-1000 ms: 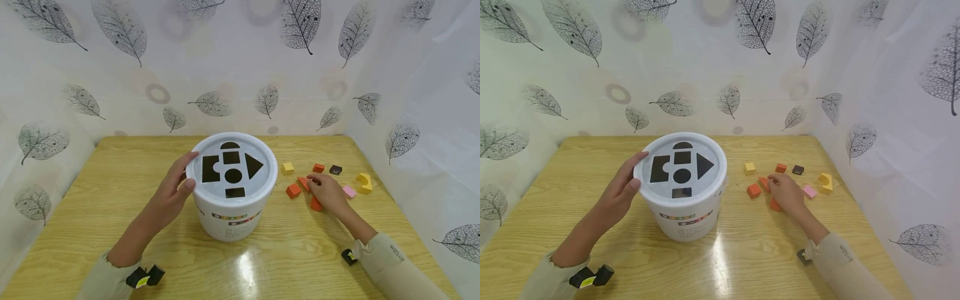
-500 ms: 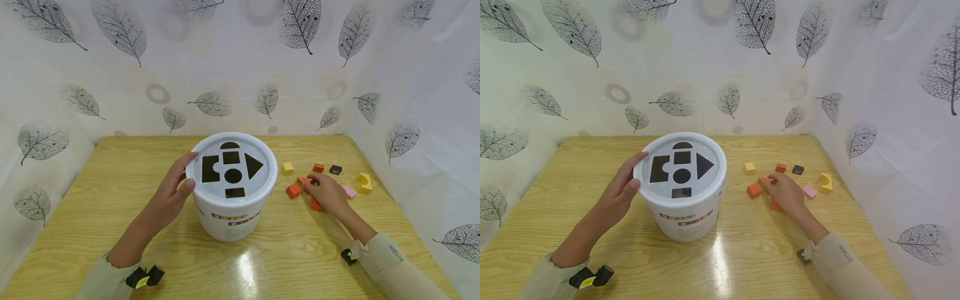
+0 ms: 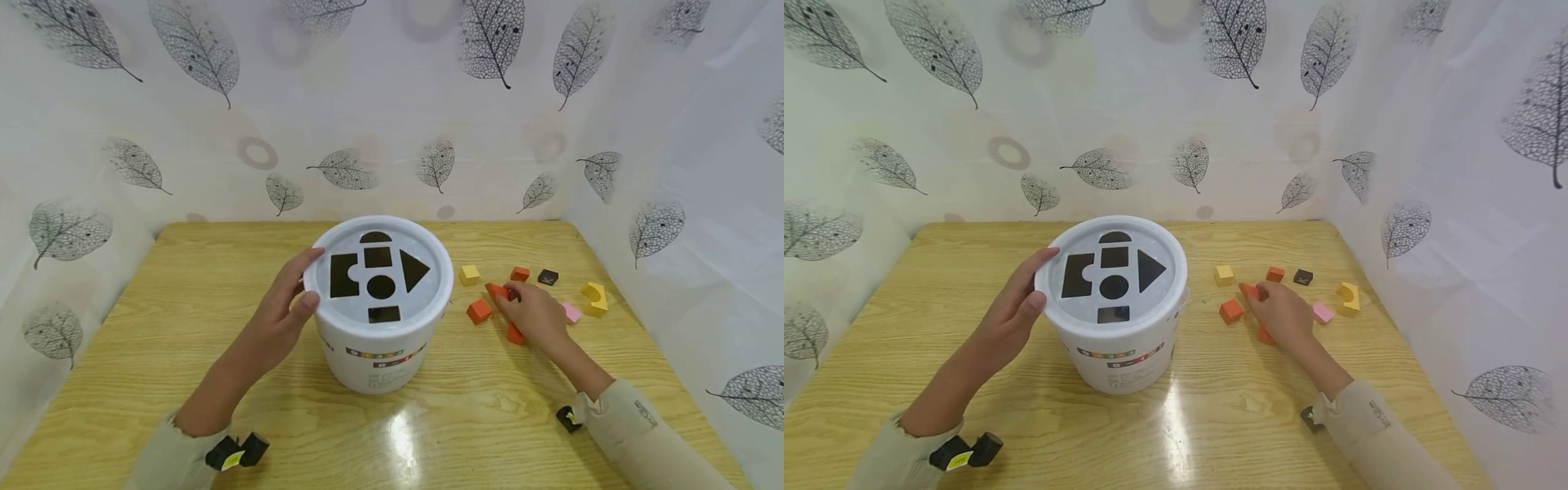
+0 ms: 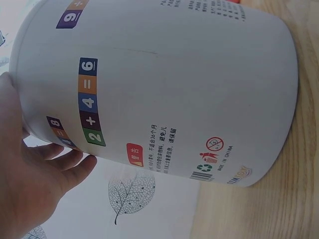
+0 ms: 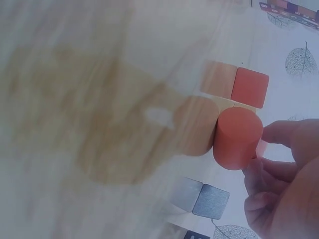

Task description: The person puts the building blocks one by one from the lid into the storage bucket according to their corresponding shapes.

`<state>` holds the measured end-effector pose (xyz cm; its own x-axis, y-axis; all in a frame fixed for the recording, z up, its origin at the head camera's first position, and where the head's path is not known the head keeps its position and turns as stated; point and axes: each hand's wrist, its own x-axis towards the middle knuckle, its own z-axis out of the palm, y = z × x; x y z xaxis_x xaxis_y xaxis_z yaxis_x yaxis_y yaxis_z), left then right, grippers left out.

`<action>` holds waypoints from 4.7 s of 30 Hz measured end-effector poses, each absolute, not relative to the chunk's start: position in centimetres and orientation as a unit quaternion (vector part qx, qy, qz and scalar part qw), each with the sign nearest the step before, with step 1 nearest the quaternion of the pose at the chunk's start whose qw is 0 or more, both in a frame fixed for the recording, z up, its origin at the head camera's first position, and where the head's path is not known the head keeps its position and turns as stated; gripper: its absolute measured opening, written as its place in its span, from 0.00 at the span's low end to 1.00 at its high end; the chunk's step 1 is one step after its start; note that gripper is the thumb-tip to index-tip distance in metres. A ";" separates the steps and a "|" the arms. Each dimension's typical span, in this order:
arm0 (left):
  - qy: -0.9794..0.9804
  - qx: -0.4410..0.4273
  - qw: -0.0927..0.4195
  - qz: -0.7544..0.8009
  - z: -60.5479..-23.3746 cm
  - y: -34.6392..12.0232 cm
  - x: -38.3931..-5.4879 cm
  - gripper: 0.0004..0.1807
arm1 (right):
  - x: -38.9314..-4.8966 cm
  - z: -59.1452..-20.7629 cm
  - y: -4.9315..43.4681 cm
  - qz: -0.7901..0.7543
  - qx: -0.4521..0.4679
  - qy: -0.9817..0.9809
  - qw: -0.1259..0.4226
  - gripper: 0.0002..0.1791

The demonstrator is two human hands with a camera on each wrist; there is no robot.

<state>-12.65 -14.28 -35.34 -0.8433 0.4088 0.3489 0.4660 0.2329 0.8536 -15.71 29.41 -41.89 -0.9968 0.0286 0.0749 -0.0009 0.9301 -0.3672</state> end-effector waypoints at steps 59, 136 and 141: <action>-0.788 -0.272 0.016 -0.553 -35.2 -14.3 -12.5 0.31 | -10.5 -26.5 18.7 0.390 0.106 -0.897 0.179 0.15; -0.789 -0.266 0.014 -0.553 -35.1 -14.2 -12.4 0.31 | -11.6 -27.5 19.4 0.330 0.083 -0.923 0.183 0.16; -0.787 -0.264 0.009 -0.557 -35.2 -14.3 -12.4 0.31 | -11.7 -28.6 21.4 0.326 0.078 -0.926 0.173 0.17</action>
<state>-12.45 -14.31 -35.21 -0.8602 0.4061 0.3086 0.4263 0.2402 0.8721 -11.68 21.38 -28.64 -0.9276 -0.0321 0.3723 -0.2581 0.7756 -0.5761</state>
